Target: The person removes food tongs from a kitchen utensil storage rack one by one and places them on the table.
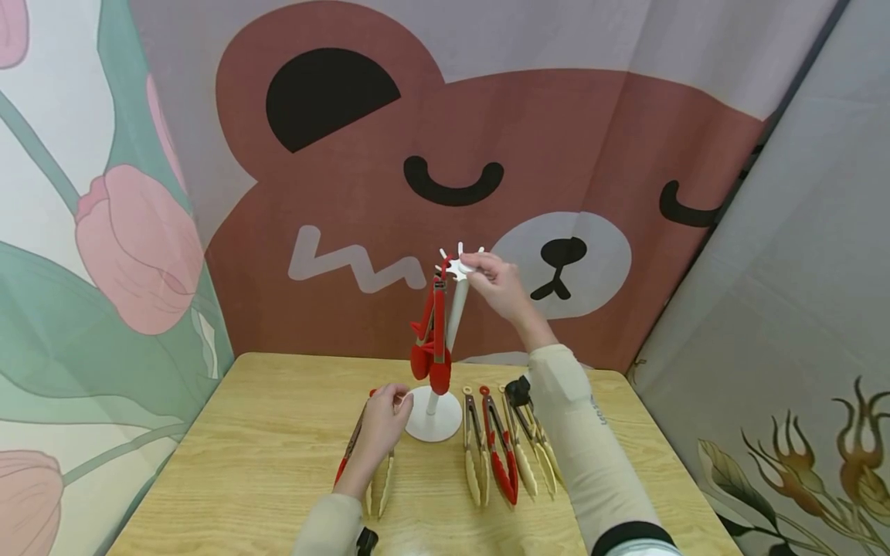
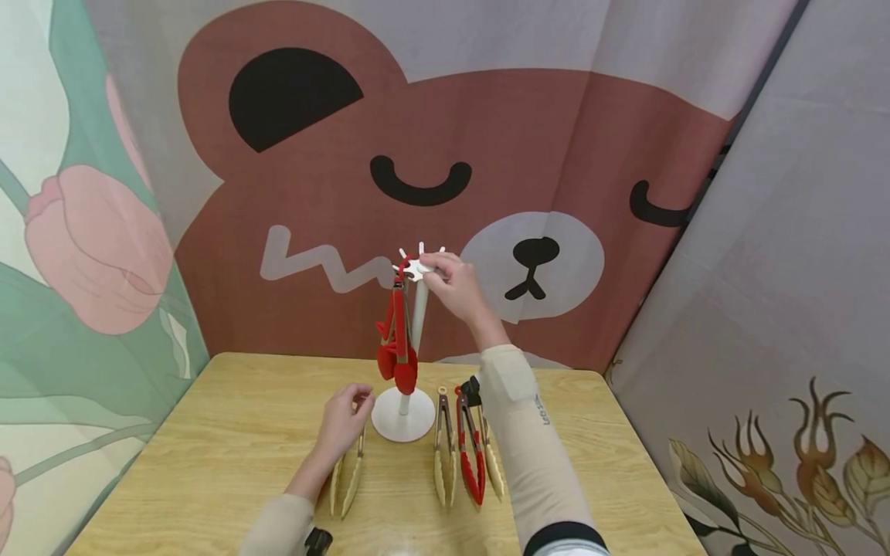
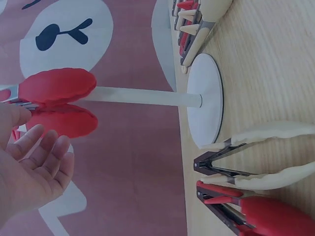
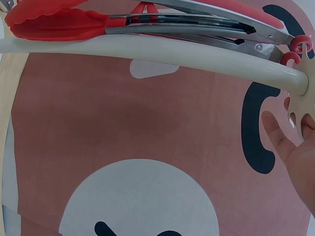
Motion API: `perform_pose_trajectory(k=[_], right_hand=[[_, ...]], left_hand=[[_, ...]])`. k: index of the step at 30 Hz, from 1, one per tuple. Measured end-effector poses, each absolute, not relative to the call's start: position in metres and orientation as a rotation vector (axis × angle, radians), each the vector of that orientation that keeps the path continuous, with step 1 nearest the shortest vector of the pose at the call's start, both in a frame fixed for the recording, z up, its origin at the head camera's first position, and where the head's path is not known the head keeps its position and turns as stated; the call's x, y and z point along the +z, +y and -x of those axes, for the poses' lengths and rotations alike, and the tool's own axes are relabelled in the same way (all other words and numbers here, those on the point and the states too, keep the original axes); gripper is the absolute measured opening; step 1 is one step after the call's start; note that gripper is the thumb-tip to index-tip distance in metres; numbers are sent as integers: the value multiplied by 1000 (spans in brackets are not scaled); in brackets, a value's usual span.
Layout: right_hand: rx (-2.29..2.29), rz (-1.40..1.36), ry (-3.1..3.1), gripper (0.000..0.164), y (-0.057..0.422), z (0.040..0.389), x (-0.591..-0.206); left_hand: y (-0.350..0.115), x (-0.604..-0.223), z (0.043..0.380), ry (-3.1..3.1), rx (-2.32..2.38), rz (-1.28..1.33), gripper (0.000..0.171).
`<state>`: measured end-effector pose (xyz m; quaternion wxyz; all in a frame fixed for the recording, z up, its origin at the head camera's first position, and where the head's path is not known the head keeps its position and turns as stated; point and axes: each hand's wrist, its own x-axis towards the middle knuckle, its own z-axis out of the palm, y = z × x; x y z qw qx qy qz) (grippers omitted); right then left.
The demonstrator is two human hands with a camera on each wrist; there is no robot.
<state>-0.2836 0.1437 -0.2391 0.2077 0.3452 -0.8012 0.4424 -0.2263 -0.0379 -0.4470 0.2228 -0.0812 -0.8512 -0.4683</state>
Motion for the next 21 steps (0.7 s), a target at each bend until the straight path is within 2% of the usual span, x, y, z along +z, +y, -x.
perform_pose_trajectory(k=[21], right_hand=[[1207,-952,-2213,28,143,285,-240]], left_hand=[[-24,-424,243,-2320,-1231,295,18]])
